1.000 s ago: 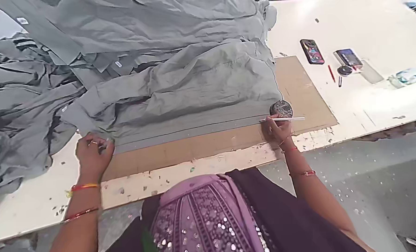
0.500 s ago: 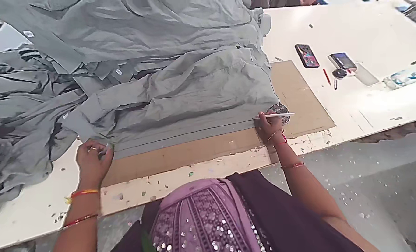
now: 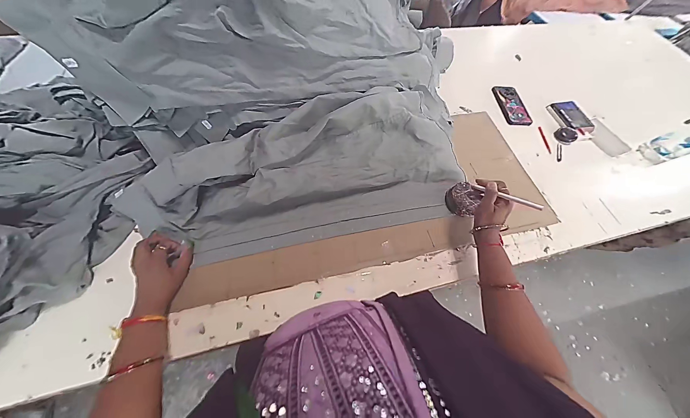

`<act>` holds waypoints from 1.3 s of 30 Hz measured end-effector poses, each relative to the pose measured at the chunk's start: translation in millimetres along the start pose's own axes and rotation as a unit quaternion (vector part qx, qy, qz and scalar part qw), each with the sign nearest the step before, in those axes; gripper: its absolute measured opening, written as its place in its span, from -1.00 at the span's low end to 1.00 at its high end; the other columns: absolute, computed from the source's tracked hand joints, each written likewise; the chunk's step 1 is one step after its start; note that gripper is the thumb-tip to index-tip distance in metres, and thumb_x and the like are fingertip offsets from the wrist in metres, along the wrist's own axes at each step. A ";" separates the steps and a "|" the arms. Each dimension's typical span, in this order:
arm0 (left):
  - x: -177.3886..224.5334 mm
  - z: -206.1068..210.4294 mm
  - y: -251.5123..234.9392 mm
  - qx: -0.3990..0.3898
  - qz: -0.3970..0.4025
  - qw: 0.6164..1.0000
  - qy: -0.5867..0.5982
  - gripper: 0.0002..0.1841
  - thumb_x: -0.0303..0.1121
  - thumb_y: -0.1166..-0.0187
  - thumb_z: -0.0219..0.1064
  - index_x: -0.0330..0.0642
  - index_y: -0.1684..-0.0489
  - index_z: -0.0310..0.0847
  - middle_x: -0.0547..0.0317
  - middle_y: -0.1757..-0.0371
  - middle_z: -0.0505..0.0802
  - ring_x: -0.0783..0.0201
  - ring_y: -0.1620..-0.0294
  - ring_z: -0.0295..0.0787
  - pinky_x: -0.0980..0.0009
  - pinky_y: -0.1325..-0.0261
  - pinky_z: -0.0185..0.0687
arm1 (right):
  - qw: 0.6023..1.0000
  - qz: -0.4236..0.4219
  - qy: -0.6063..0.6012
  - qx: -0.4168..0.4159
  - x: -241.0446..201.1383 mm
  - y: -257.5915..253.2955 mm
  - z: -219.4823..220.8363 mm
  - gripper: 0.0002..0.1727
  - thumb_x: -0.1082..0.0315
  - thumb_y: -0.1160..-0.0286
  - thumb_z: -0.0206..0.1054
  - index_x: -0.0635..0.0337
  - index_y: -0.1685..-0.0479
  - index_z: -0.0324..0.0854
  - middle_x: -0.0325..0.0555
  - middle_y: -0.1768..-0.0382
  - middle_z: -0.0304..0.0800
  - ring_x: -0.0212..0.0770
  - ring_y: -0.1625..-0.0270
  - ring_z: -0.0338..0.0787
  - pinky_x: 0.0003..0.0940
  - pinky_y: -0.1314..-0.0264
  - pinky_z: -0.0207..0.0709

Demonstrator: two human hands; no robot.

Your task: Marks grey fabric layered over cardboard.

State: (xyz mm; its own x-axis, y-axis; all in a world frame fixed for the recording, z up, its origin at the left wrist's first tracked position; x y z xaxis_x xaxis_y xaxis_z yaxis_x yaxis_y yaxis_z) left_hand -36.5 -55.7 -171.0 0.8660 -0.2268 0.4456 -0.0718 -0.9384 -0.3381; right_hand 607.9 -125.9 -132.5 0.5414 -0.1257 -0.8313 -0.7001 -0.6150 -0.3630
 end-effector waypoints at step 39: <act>-2.8 1.6 0.5 -0.005 -0.014 1.000 0.001 -0.46 -0.16 -0.55 0.20 -0.73 0.13 0.59 -0.81 -0.31 0.54 -0.63 -0.37 0.49 -0.31 -0.46 0.36 | 0.921 -0.063 0.214 -0.319 -30.9 -19.9 48.0 -0.51 0.22 -0.82 0.13 0.59 0.24 0.68 0.46 0.33 0.74 0.42 0.18 0.78 0.40 0.01 0.50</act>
State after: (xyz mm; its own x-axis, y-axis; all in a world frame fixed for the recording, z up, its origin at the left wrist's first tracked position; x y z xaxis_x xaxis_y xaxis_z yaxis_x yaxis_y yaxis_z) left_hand -38.1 -55.1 -173.6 0.8671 -0.1999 0.4562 -0.0514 -0.9470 -0.3172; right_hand 582.7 -72.3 -119.8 0.8290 -0.2340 -0.5079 -0.2776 -0.9606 -0.0105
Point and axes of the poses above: each hand's wrist, its own y-axis away from the middle knuckle, its own z-axis out of the palm, x = y × z, the point moved 2 cm from there along -y, towards the middle knuckle
